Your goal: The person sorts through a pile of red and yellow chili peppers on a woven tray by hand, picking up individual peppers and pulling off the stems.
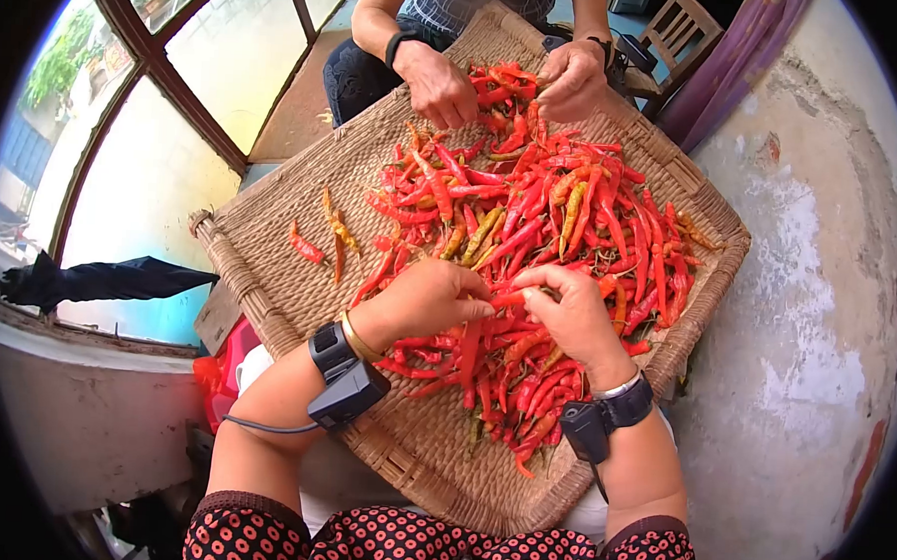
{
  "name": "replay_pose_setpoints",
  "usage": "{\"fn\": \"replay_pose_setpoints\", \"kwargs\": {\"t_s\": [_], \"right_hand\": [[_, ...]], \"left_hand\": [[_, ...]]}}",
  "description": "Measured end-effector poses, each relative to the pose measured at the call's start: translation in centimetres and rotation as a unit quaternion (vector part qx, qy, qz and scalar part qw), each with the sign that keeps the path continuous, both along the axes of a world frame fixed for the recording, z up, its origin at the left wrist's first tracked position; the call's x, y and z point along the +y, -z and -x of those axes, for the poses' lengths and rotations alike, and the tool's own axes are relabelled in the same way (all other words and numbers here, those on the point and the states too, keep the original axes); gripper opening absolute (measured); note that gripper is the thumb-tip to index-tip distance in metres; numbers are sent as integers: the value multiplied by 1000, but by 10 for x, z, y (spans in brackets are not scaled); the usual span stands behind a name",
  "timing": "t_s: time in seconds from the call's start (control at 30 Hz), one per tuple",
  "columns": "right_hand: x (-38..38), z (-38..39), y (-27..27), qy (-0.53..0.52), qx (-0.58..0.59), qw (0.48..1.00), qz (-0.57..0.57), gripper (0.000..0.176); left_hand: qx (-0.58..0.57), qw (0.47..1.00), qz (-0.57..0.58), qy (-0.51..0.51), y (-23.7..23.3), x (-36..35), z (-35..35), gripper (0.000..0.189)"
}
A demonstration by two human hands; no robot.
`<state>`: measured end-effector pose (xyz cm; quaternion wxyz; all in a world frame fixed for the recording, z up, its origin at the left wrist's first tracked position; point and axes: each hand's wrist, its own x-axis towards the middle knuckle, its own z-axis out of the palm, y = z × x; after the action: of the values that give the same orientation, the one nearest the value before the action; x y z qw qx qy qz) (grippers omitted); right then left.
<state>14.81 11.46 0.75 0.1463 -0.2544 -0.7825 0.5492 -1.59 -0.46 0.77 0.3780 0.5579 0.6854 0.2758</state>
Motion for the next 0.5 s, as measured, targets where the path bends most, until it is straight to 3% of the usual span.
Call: {"fn": "replay_pose_setpoints", "kwargs": {"t_s": [0.03,0.1,0.17,0.23,0.27,0.3,0.33,0.37,0.4,0.43,0.5], "right_hand": [[-1,0,-1,0,-1,1000,1,16],[-3,-1,-9,5,30,993,117,15],[-6,-2,-14,-17,37,989,143,16],[-9,-1,-20,26,114,957,266,19],[-6,-2,-18,28,144,954,261,25],[-2,-1,-17,27,144,954,261,25],[2,0,-15,31,90,975,202,27],[6,0,-10,36,33,989,141,29],[9,1,-1,-6,-19,999,-26,35],[7,-1,-3,-26,-99,992,-75,37],[6,0,11,-119,-75,977,-159,38]], "left_hand": [[-1,1000,1,0,1,-1,-1,28],[97,976,-192,-26,3,-1,-4,18],[84,968,-236,-10,13,1,-3,18],[73,957,-280,8,8,3,0,18],[-37,987,-145,-64,-1,2,5,17],[-146,980,-4,-134,-7,3,11,17],[-162,967,-71,-184,-1,7,17,20],[-252,936,-69,-235,-6,9,26,24],[-246,929,-88,-261,-4,10,31,25],[-239,922,-107,-286,-1,11,34,27],[-202,950,-64,-229,0,12,28,28]]}}
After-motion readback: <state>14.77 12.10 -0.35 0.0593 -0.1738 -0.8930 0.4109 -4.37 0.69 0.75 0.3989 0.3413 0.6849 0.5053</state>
